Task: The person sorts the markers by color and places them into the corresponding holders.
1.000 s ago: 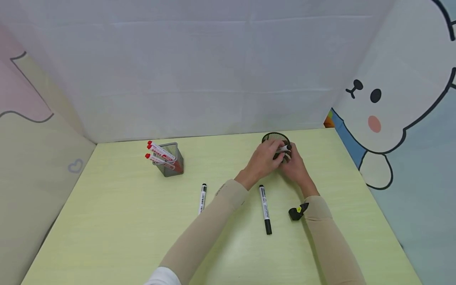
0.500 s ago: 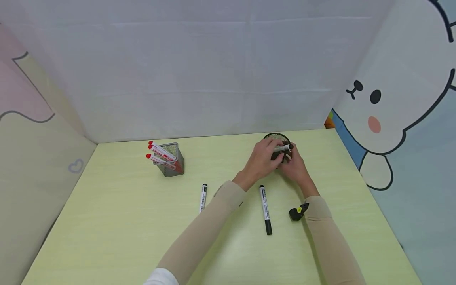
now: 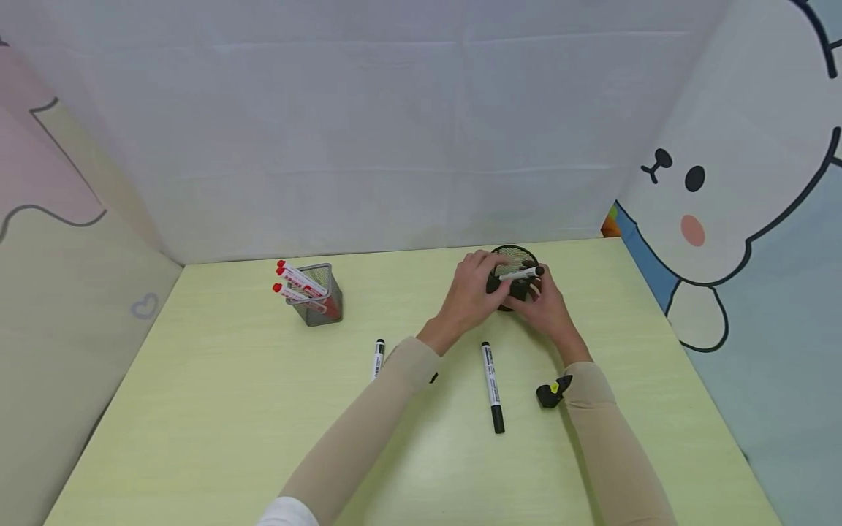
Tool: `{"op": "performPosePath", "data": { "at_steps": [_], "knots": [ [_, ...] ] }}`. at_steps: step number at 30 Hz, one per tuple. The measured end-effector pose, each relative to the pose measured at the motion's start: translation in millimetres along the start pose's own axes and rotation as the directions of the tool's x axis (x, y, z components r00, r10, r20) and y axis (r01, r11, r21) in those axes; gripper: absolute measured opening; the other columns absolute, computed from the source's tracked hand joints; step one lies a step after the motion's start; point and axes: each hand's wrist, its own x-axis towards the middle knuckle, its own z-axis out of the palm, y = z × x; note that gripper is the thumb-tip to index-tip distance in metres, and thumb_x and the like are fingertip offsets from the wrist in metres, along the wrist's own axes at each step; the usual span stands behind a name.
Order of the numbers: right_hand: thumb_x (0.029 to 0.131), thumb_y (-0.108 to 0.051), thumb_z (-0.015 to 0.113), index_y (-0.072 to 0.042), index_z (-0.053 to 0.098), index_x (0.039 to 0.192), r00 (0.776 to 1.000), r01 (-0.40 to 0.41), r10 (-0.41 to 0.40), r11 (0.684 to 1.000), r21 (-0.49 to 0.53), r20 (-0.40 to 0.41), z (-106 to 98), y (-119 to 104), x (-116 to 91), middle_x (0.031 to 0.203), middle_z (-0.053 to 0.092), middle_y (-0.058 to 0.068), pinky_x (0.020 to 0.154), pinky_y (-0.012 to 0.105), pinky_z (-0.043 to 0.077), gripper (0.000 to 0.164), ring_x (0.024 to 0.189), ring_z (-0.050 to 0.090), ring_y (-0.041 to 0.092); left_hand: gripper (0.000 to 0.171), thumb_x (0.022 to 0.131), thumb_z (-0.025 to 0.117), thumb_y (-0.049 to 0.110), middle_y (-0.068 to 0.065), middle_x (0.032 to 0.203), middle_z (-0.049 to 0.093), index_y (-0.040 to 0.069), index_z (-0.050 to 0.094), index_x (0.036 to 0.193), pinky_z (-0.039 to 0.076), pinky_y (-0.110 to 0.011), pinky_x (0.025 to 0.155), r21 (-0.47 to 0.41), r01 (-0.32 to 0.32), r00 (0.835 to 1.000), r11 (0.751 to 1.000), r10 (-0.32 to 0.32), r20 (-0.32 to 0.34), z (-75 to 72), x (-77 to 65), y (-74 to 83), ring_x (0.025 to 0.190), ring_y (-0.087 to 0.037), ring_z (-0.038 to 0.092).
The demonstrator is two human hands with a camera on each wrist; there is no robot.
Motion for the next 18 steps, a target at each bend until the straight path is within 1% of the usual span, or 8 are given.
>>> {"op": "performPosePath", "data": {
  "at_steps": [4,8,9,12,18],
  "knots": [
    [0.092,0.001,0.075,-0.001,0.026,0.156,1.0,-0.004,0.004,1.0,0.004,0.01,0.7,0.9,0.0,0.159,0.031,0.025,0.118,0.056,0.028,0.081,0.148,0.03,0.045,0.027,0.099,0.068,0.02,-0.007,0.118,0.066,0.01,0.069,0.124,0.047,-0.036,0.095,-0.023,0.007,1.0,1.0,-0.008,-0.017,-2.3,-3.3,-2.2,0.107,-0.022,0.058],
    [0.092,0.0,0.075,-0.001,0.025,0.155,1.0,-0.008,0.007,1.0,0.018,0.018,1.2,-0.6,-0.6,0.157,0.033,0.024,0.117,0.057,0.03,0.081,0.147,0.033,0.044,0.025,0.099,0.069,0.02,-0.005,0.117,0.067,0.009,0.069,0.122,0.046,-0.036,0.097,-0.041,0.008,0.999,0.999,-0.009,-0.035,-5.4,-7.2,-4.2,0.107,-0.022,0.059],
    [0.092,0.0,0.076,-0.001,0.025,0.155,1.0,-0.007,0.006,1.0,0.022,0.018,1.4,-1.2,-0.7,0.156,0.034,0.025,0.117,0.057,0.03,0.081,0.147,0.033,0.044,0.025,0.099,0.069,0.019,-0.006,0.117,0.067,0.009,0.07,0.121,0.047,-0.037,0.098,-0.05,0.005,0.999,0.999,-0.007,-0.044,-6.5,-8.5,-5.0,0.107,-0.023,0.059],
    [0.091,0.0,0.076,0.001,0.024,0.154,1.0,-0.004,0.004,0.999,0.034,0.016,2.2,-1.8,-0.3,0.153,0.035,0.026,0.118,0.057,0.029,0.082,0.146,0.033,0.045,0.023,0.098,0.069,0.018,-0.006,0.116,0.068,0.008,0.07,0.119,0.047,-0.037,0.098,-0.043,-0.002,0.997,0.999,-0.002,-0.074,-9.9,-12.8,-8.1,0.107,-0.023,0.06],
    [0.09,-0.005,0.079,0.0,0.024,0.155,0.999,-0.032,0.032,0.999,0.026,0.002,3.6,-0.5,0.8,0.155,0.033,0.025,0.12,0.053,0.027,0.085,0.148,0.032,0.044,0.02,0.097,0.071,0.016,-0.006,0.112,0.07,0.006,0.072,0.114,0.049,-0.037,0.095,-0.059,-0.002,0.994,0.998,-0.005,-0.109,-14.9,-22.9,-18.3,0.103,-0.023,0.061]
  ]
}}
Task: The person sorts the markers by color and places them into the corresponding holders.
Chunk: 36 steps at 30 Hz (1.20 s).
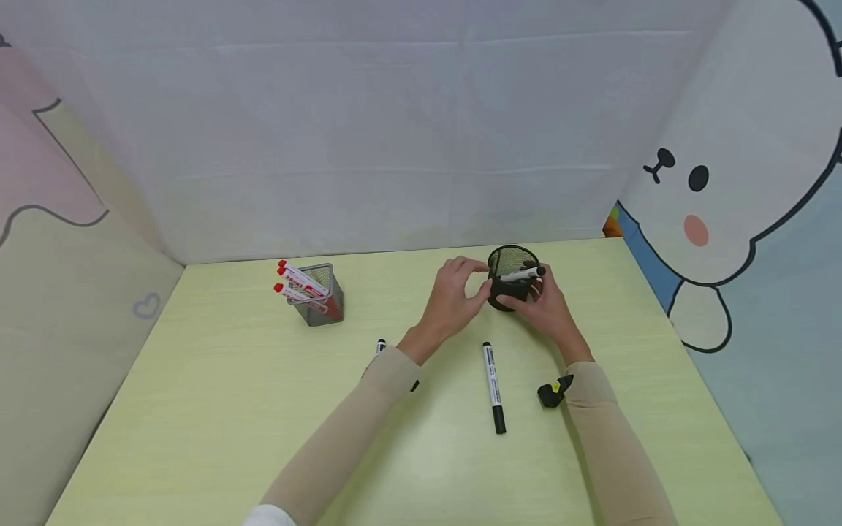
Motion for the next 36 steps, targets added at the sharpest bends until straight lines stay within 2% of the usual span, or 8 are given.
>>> {"op": "performPosePath", "data": {
  "at_steps": [11,18,22,30,36],
  "knots": [
    [0.089,-0.008,0.082,0.0,0.025,0.155,1.0,0.005,-0.005,1.0,0.007,-0.004,-0.1,1.3,2.3,0.153,0.035,0.025,0.121,0.054,0.025,0.088,0.148,0.032,0.044,0.019,0.095,0.073,0.013,-0.008,0.111,0.068,0.005,0.071,0.112,0.051,-0.033,0.091,-0.022,0.017,0.998,1.0,-0.016,0.055,-14.9,-18.9,-11.7,0.103,-0.023,0.061],
    [0.089,-0.003,0.08,0.007,0.024,0.152,0.999,-0.03,0.03,0.999,0.018,0.022,-0.4,-26.8,-5.4,0.152,0.033,0.031,0.12,0.057,0.024,0.085,0.148,0.029,0.048,0.016,0.096,0.073,0.012,-0.007,0.108,0.069,0.006,0.071,0.111,0.051,-0.031,0.09,-0.024,0.025,0.998,0.999,-0.024,0.054,-20.4,-27.6,-15.0,0.101,-0.022,0.061],
    [0.089,-0.003,0.08,0.007,0.023,0.153,0.998,-0.049,0.048,0.998,0.026,0.028,-1.0,-32.7,-8.1,0.152,0.033,0.031,0.12,0.057,0.024,0.086,0.148,0.029,0.048,0.016,0.096,0.072,0.012,-0.007,0.107,0.069,0.006,0.071,0.111,0.051,-0.032,0.09,-0.007,0.042,0.997,0.999,-0.041,0.068,-25.5,-33.1,-14.0,0.1,-0.023,0.061],
    [0.089,-0.01,0.082,-0.001,0.022,0.157,0.998,-0.058,0.058,0.998,0.007,0.014,-3.4,0.4,0.2,0.155,0.034,0.025,0.121,0.051,0.025,0.091,0.149,0.03,0.042,0.017,0.096,0.072,0.012,-0.007,0.106,0.07,0.004,0.071,0.111,0.051,-0.036,0.091,0.031,0.071,0.995,0.997,-0.073,0.061,-33.9,-47.1,-13.1,0.101,-0.025,0.062],
    [0.088,-0.01,0.083,-0.003,0.024,0.157,0.999,-0.031,0.031,0.999,0.017,0.013,-4.1,3.5,1.6,0.157,0.033,0.024,0.121,0.052,0.025,0.09,0.149,0.03,0.042,0.018,0.094,0.073,0.01,-0.009,0.105,0.069,0.003,0.071,0.111,0.051,-0.037,0.089,0.063,0.064,0.997,0.996,-0.067,0.039,-40.1,-57.6,-14.7,0.099,-0.027,0.062]
  ]
}}
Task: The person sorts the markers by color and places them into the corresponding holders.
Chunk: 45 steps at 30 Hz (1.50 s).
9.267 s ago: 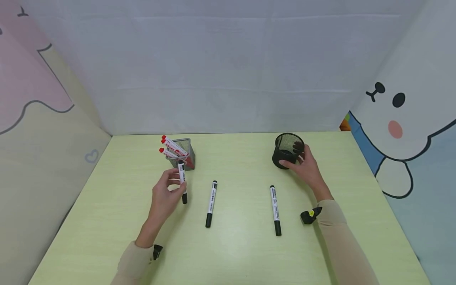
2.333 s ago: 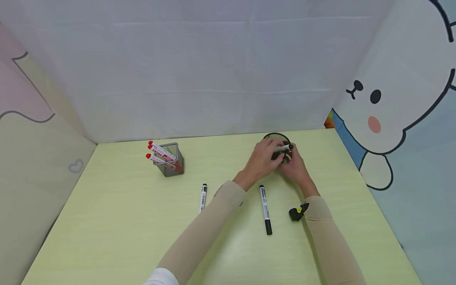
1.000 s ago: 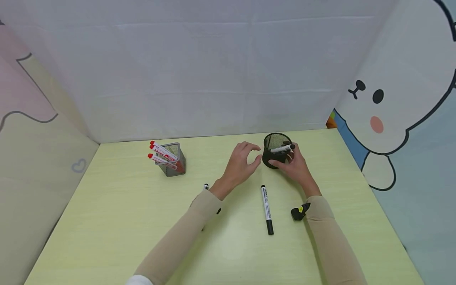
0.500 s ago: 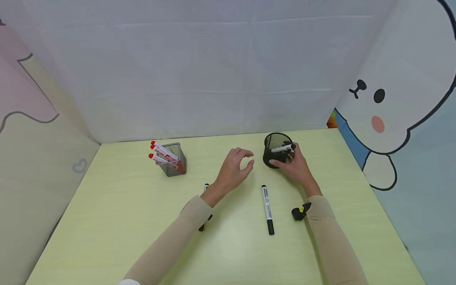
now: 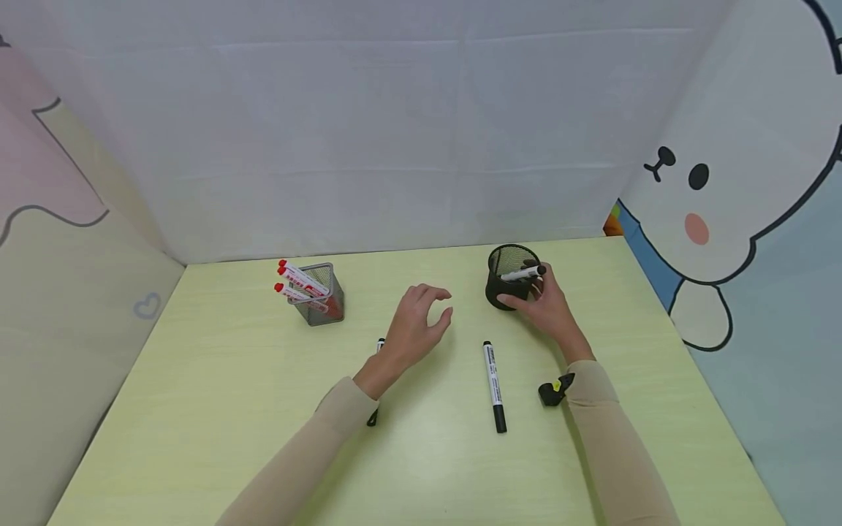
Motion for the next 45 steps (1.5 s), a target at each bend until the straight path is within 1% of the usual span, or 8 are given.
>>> {"op": "performPosePath", "data": {
  "at_steps": [3,12,23,31,34,38,42,45],
  "knots": [
    [0.088,-0.009,0.082,-0.002,0.025,0.156,1.0,0.001,-0.001,1.0,0.005,0.001,0.5,-1.7,0.2,0.156,0.034,0.024,0.121,0.051,0.025,0.089,0.149,0.03,0.042,0.019,0.094,0.073,0.01,-0.009,0.106,0.069,0.003,0.071,0.111,0.051,-0.037,0.088,0.007,0.013,1.0,1.0,-0.013,0.005,-3.0,-4.3,-2.2,0.099,-0.027,0.062],
    [0.089,-0.011,0.082,-0.001,0.025,0.155,1.0,-0.009,0.009,1.0,-0.003,0.003,1.2,-2.1,1.7,0.155,0.034,0.025,0.122,0.051,0.024,0.088,0.15,0.029,0.042,0.022,0.094,0.072,0.008,-0.015,0.11,0.068,0.002,0.069,0.115,0.051,-0.041,0.089,-0.033,0.07,0.996,0.997,-0.068,0.051,-13.2,-21.0,-8.3,0.102,-0.031,0.06],
    [0.089,-0.011,0.082,0.0,0.025,0.154,1.0,-0.01,0.01,1.0,0.002,0.003,0.8,-1.5,2.6,0.154,0.034,0.025,0.122,0.051,0.024,0.087,0.15,0.029,0.042,0.027,0.093,0.074,0.008,-0.016,0.112,0.066,0.0,0.067,0.118,0.052,-0.042,0.085,0.012,0.143,0.988,0.99,-0.144,0.055,-28.8,-45.5,-8.8,0.1,-0.033,0.059],
    [0.09,-0.014,0.082,-0.003,0.025,0.155,0.999,-0.037,0.037,0.999,-0.003,0.001,0.3,-3.3,-0.2,0.154,0.035,0.024,0.122,0.05,0.025,0.087,0.15,0.029,0.041,0.031,0.093,0.074,0.008,-0.015,0.118,0.062,0.001,0.065,0.122,0.054,-0.042,0.084,0.001,0.258,0.963,0.966,-0.257,0.08,-35.7,-66.1,-11.5,0.103,-0.032,0.058],
    [0.09,-0.015,0.082,-0.002,0.023,0.156,0.999,-0.047,0.047,0.999,-0.003,0.01,-0.1,-3.3,-0.9,0.155,0.034,0.024,0.122,0.05,0.025,0.089,0.151,0.028,0.04,0.032,0.092,0.075,0.008,-0.016,0.118,0.062,0.001,0.064,0.122,0.054,-0.042,0.082,0.001,0.289,0.955,0.957,-0.288,0.073,-37.3,-71.7,-12.0,0.102,-0.032,0.058],
    [0.09,-0.015,0.081,-0.002,0.022,0.156,0.999,-0.046,0.046,0.999,0.004,0.014,-0.5,-2.6,-0.9,0.156,0.033,0.025,0.122,0.051,0.024,0.089,0.151,0.027,0.04,0.036,0.091,0.076,0.008,-0.018,0.119,0.061,0.0,0.063,0.123,0.054,-0.043,0.083,0.032,0.313,0.948,0.949,-0.314,0.053,-39.3,-76.8,-13.1,0.103,-0.034,0.058],
    [0.09,-0.014,0.081,-0.001,0.022,0.156,0.999,-0.041,0.041,0.999,0.01,0.015,-0.2,-2.1,-0.7,0.156,0.032,0.025,0.122,0.051,0.024,0.089,0.151,0.027,0.041,0.041,0.091,0.077,0.01,-0.021,0.122,0.058,-0.002,0.061,0.126,0.053,-0.045,0.086,0.049,0.357,0.932,0.933,-0.359,0.054,-42.5,-81.0,-14.0,0.106,-0.036,0.056],
    [0.09,-0.013,0.082,-0.001,0.023,0.155,0.999,-0.034,0.034,0.999,0.01,0.01,0.1,-2.0,-0.1,0.155,0.033,0.025,0.122,0.051,0.024,0.089,0.151,0.028,0.041,0.043,0.091,0.076,0.01,-0.022,0.125,0.057,-0.003,0.059,0.129,0.054,-0.047,0.086,0.05,0.405,0.91,0.913,-0.407,0.073,-44.9,-84.8,-15.1,0.11,-0.038,0.056]
  ]
}}
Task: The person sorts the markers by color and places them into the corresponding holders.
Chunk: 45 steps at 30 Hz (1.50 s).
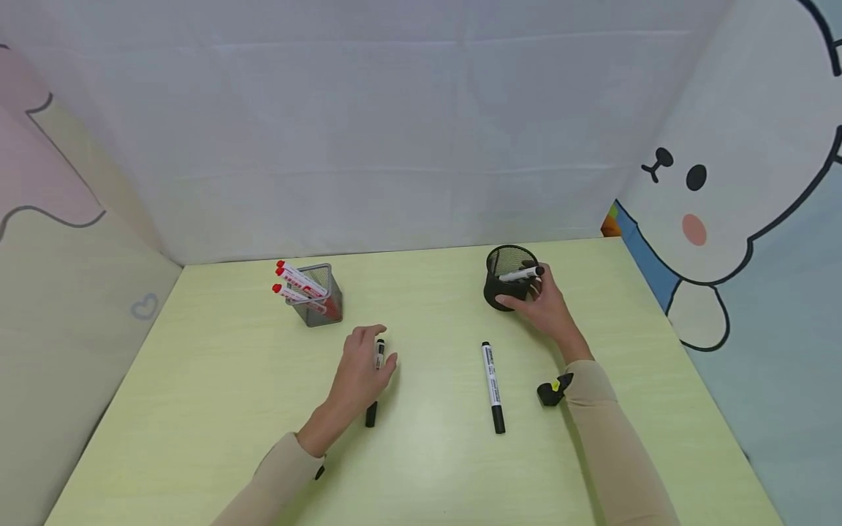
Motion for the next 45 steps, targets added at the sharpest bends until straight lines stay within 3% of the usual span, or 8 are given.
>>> {"op": "performPosePath", "data": {
  "at_steps": [9,16,27,34,45],
  "knots": [
    [0.09,-0.013,0.082,-0.001,0.027,0.153,1.0,0.008,-0.008,1.0,-0.007,-0.009,1.0,-1.5,1.8,0.156,0.034,0.025,0.122,0.05,0.025,0.085,0.15,0.029,0.041,0.048,0.093,0.074,0.013,-0.025,0.126,0.055,-0.004,0.055,0.134,0.053,-0.044,0.077,0.0,0.139,0.988,0.99,-0.139,0.065,-4.4,-8.5,-8.1,0.099,-0.032,0.055],
    [0.09,-0.014,0.082,-0.001,0.024,0.155,1.0,-0.007,0.007,1.0,-0.009,-0.006,0.0,-1.0,0.6,0.156,0.033,0.024,0.122,0.051,0.024,0.088,0.151,0.028,0.042,0.048,0.093,0.074,0.011,-0.022,0.119,0.057,-0.004,0.054,0.133,0.052,-0.042,0.078,-0.059,0.181,0.979,0.982,-0.175,0.102,-5.6,-13.7,-13.7,0.093,-0.028,0.057],
    [0.09,-0.014,0.082,-0.001,0.023,0.155,1.0,-0.012,0.012,1.0,0.002,-0.001,-0.3,-1.5,-0.4,0.158,0.031,0.026,0.122,0.051,0.024,0.089,0.151,0.027,0.042,0.048,0.092,0.074,0.007,-0.011,0.104,0.056,-0.006,0.053,0.132,0.045,-0.028,0.063,-0.165,0.254,0.955,0.953,-0.22,0.198,-10.3,-17.0,-18.2,0.081,-0.018,0.052],
    [0.091,-0.015,0.081,-0.002,0.022,0.156,1.0,-0.019,0.019,1.0,0.005,0.004,-0.7,-0.6,-0.9,0.157,0.031,0.025,0.122,0.051,0.024,0.089,0.151,0.027,0.041,0.046,0.091,0.075,0.005,-0.01,0.101,0.057,-0.007,0.055,0.13,0.046,-0.025,0.057,-0.188,0.28,0.944,0.941,-0.235,0.233,-10.8,-14.6,-17.8,0.08,-0.017,0.053],
    [0.09,-0.01,0.081,-0.001,0.024,0.155,1.0,0.008,-0.008,1.0,0.001,-0.004,0.4,-1.5,-0.3,0.156,0.032,0.025,0.122,0.049,0.025,0.087,0.15,0.029,0.042,0.044,0.09,0.072,0.003,-0.009,0.099,0.058,-0.011,0.058,0.129,0.045,-0.024,0.059,-0.183,0.317,0.932,0.93,-0.27,0.241,-13.8,-10.2,-17.3,0.08,-0.017,0.054]
  ]
}}
